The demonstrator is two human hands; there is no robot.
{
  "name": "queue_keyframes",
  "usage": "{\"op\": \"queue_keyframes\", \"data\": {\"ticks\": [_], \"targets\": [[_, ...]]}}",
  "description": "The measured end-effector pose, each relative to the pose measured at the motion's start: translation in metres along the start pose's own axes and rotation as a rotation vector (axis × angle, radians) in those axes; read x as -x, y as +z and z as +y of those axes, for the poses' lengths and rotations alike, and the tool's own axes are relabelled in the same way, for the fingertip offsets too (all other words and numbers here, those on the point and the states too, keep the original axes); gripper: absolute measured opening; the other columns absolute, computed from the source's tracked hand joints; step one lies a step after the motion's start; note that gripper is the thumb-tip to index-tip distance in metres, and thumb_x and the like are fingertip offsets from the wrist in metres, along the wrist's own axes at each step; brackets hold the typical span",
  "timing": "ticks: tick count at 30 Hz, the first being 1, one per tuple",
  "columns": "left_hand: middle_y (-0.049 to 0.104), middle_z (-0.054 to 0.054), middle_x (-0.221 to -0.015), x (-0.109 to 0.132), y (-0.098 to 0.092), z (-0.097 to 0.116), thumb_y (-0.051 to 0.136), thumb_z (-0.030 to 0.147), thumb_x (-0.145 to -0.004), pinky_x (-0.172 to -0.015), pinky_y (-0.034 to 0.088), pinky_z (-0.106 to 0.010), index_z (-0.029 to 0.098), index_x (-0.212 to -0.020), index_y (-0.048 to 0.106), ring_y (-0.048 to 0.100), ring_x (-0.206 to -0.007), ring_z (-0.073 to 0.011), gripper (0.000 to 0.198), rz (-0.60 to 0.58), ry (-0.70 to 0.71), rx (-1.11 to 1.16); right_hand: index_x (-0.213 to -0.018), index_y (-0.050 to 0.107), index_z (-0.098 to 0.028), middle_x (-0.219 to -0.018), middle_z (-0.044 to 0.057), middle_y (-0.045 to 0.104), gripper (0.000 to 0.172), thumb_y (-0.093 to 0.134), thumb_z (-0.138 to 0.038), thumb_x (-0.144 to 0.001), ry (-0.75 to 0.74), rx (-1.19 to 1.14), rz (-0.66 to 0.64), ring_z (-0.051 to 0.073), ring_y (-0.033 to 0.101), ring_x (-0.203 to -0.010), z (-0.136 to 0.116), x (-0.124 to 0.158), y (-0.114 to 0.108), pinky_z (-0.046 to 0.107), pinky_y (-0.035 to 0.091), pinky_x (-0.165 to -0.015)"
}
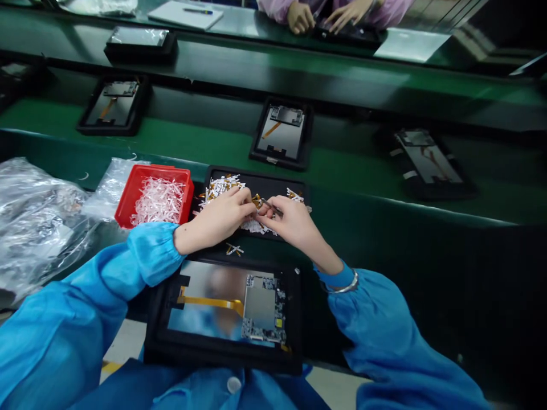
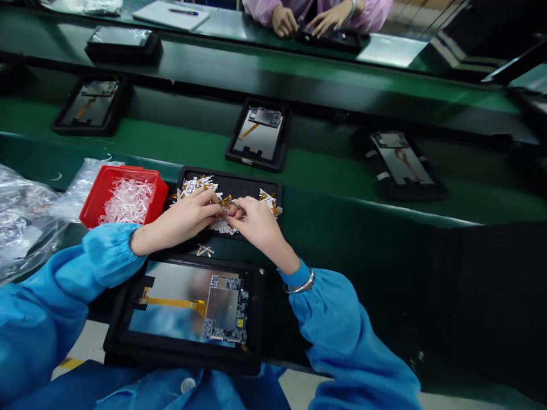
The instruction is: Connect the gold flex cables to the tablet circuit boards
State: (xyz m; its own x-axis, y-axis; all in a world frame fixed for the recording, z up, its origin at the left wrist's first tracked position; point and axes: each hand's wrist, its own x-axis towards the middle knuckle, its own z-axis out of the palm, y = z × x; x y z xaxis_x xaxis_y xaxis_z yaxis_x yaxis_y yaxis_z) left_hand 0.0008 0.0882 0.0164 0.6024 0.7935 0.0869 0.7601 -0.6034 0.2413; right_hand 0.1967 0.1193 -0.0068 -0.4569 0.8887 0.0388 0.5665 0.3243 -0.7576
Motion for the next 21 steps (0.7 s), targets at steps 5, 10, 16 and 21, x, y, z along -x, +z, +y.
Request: {"op": "queue_keyframes", "data": {"ticks": [5,10,16,21], "targets": [[0.058,-0.01,-0.101,-0.006,0.008,-0.007,0.049,0.007,-0.092,-0.087,0.046,-0.033,0.012,-0.098,0.065,0.053,-0.096,-0.0224,0.019,-0.069,0.043,0.008,-0.071,0.058,-0.02,-0.07,-0.001,0.057,0.014,0.071,-0.019,-0.076,-0.022,-0.023,0.087,0.013,0.052,-0.064,-0.001,0.006,0.001,0.026,0.039,-0.063],[0.058,-0.012,-0.105,-0.005,0.004,-0.007,0.043,-0.003,-0.085,-0.094,0.044,-0.037,0.01,-0.103,0.063,0.052,-0.099,-0.0233,0.031,-0.099,0.045,0.045,-0.075,0.06,-0.02,-0.074,0.001,0.057,0.009,0.066,-0.022,-0.081,-0.045,-0.071,0.164,0.014,0.054,-0.069,-0.008,0.016,-0.004,0.026,0.041,-0.062],[0.058,-0.007,-0.095,-0.005,-0.01,-0.008,0.049,0.005,-0.087,-0.089,0.044,-0.033,0.015,-0.085,0.059,0.053,-0.092,-0.0206,0.014,-0.032,-0.006,0.235,-0.077,0.062,-0.02,-0.08,0.001,0.06,0.014,0.068,-0.031,-0.083,-0.034,-0.206,0.213,0.01,0.053,-0.061,-0.014,0.036,-0.007,0.022,0.04,-0.049],[0.056,0.0,-0.081,0.008,-0.027,0.005,0.051,0.014,-0.091,-0.071,0.042,-0.024,0.017,-0.084,0.051,0.052,-0.075,-0.0127,0.007,0.128,-0.134,0.481,-0.093,0.06,-0.021,-0.09,-0.002,0.065,0.033,0.08,-0.039,-0.074,0.079,-0.582,0.138,0.005,0.053,-0.044,-0.024,0.042,0.0,0.023,0.046,-0.045]]}}
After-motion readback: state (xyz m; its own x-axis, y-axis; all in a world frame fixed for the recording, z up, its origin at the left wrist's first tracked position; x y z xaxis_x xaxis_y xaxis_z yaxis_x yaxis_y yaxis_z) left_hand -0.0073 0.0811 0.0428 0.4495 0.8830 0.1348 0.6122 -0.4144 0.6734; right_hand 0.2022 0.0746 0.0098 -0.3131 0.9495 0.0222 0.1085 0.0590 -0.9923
